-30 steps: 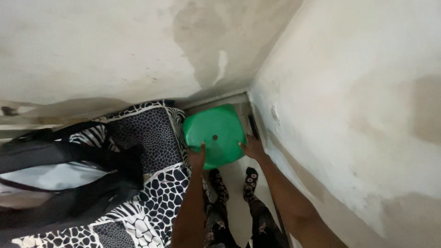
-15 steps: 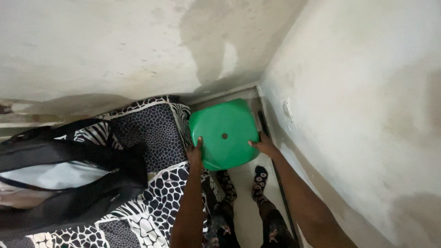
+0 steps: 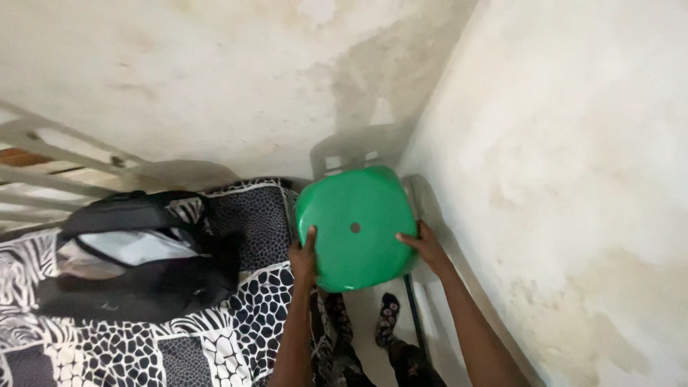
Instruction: The person moves a small grey table across the bedroom floor, repositioning it near the bed and wardrobe. They then carry a white plastic chair and a green plastic stool from the corner and place them beside the table, adjusting the positions of the furniture pieces.
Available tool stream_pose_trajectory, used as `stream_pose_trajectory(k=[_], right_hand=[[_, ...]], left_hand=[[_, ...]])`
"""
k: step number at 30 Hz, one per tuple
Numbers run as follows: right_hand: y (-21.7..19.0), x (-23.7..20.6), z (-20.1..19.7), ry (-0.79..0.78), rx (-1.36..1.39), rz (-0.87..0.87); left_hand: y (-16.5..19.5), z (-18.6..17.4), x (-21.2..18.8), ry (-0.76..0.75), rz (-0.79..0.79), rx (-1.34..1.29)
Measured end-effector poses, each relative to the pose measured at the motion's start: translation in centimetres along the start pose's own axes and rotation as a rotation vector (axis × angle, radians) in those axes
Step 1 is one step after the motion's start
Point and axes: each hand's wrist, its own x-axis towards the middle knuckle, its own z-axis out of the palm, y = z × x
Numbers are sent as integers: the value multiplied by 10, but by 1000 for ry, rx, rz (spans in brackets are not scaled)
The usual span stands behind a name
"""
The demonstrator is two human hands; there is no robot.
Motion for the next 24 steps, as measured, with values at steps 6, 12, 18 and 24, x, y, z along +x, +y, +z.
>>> stream_pose_trajectory(k=[6, 12, 18, 24], right_hand=[[-80, -43, 9, 69, -94, -95], [-169, -100, 31, 97, -258, -276], [-236, -183, 47, -33, -316, -356], [-287, -293, 91, -293, -295, -545]], left_hand=[[37, -24, -85, 46, 61, -166], [56, -67, -160, 151, 129, -284], [66, -124, -266, 125, 199, -553], [44, -207, -398, 187, 377, -701]])
